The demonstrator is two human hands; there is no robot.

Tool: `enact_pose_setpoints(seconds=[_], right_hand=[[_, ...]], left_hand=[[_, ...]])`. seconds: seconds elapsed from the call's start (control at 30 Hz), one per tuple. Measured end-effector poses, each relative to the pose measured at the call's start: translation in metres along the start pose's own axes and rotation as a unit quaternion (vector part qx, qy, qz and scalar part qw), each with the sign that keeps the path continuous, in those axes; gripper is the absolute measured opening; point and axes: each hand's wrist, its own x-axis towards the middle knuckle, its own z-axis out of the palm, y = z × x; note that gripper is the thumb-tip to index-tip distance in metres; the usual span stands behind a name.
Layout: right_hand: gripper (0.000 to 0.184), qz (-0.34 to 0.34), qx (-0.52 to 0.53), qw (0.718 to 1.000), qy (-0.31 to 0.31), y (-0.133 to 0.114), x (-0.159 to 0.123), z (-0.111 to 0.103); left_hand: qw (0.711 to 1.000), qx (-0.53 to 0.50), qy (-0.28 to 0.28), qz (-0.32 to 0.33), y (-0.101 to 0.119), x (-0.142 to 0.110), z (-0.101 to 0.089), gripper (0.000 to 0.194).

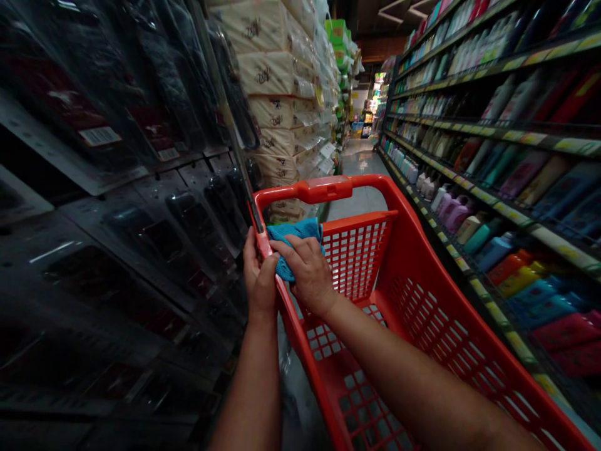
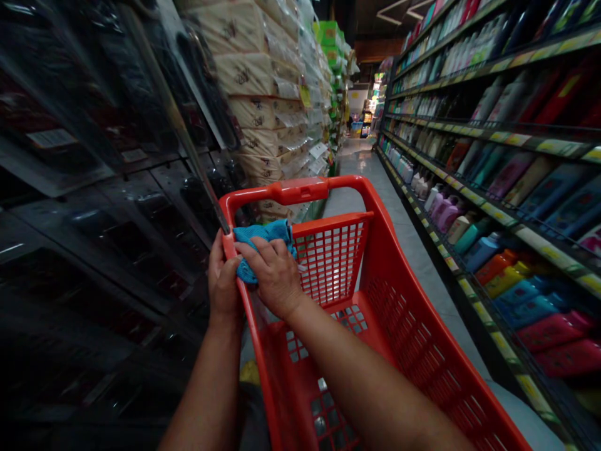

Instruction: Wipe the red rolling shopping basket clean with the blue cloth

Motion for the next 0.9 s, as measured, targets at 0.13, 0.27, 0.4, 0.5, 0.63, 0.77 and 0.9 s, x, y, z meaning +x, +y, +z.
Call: enact_pose_setpoints(seconds=[0.13, 0.27, 0.4, 0.5, 0.63, 0.77, 0.9], right_hand=[[0.035, 0.001, -0.026, 0.997, 0.071, 0.033, -0.009, -0.002], [0.035, 0.145, -0.05, 0.973, 0.174, 0.049, -0.023, 0.004], [0.031, 0.073, -0.042, 0.996, -0.017, 0.021, -0.059, 0.035], [0.03, 0.03, -0.039, 0.985, -0.164, 0.023, -0.106, 0.041], [0.034, 0.11, -0.066, 0.96, -0.25, 0.071, -0.151, 0.012], [0.04, 0.309, -0.119, 0.941, -0.074, 0.113, -0.141, -0.016], [0.046, 0.407, -0.138, 0.902, 0.035, 0.102, -0.131, -0.005]], left_hand=[[1.0, 0.008, -0.013, 0.001, -0.001, 0.0, -0.001, 0.076], [1.0, 0.014, -0.017, 0.004, -0.003, 0.0, 0.001, 0.074], [1.0, 0.016, -0.027, -0.004, -0.002, -0.001, 0.003, 0.075], [1.0, 0.011, -0.025, 0.0, 0.001, -0.001, 0.005, 0.076], [1.0, 0.0, -0.023, -0.008, 0.004, -0.001, 0.008, 0.077], [0.999, 0.001, -0.031, -0.014, 0.007, -0.001, 0.012, 0.078], [0.999, -0.007, -0.032, -0.003, 0.01, -0.003, 0.017, 0.071]])
